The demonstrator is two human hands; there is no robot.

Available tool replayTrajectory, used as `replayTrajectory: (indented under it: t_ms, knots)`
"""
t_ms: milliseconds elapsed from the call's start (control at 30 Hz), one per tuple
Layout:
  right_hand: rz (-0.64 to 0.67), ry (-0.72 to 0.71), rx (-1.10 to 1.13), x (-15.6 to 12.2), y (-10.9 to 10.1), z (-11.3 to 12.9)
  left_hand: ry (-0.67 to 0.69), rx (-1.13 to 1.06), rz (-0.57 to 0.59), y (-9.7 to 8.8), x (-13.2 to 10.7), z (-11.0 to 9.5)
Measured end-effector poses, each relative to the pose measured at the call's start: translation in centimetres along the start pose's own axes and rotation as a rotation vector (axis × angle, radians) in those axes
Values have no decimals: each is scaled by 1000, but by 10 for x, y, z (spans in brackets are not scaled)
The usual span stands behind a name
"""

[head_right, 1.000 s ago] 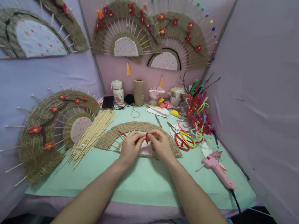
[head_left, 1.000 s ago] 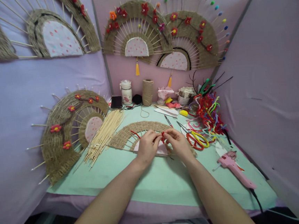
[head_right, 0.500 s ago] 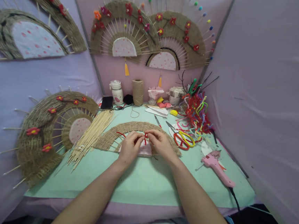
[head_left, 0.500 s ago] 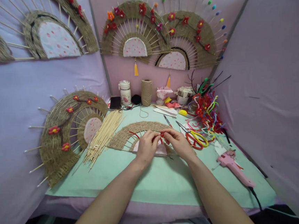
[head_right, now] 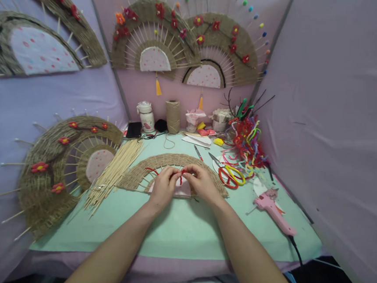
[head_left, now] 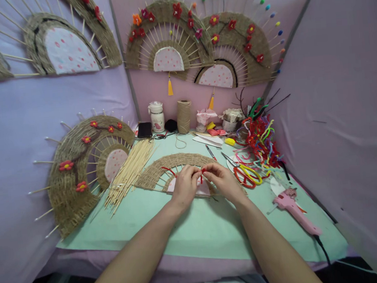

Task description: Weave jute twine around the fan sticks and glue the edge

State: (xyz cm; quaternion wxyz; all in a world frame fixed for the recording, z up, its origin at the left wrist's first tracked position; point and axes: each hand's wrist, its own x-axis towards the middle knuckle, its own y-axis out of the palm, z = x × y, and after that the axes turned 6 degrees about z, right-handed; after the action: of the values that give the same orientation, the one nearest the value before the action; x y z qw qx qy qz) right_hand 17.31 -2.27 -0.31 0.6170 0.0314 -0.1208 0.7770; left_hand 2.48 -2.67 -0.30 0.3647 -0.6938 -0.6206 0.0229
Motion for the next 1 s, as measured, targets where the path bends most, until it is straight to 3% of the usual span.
replayTrajectory:
  t_ms: [300, 467, 567, 767, 867, 1000]
  knots:
    - [12, 0, -17, 0, 0, -5, -123, -139, 83, 2, 3, 5]
    - [56, -35, -114, -2, -1, 0, -231, -268, 235, -11, 6, -1]
    - [76, -144, -166, -4, -1, 5, -281, -393, 357, -20, 7, -1]
    - [36, -424, -283, -9, 4, 9, -437, -918, 634, -28, 6, 0]
    - [-20, -363, -211, -9, 7, 8, -392, -820, 566, -28, 6, -2]
    - [-6, -117, 2, -5, 4, 6, -109, -326, 186, -25, 5, -4]
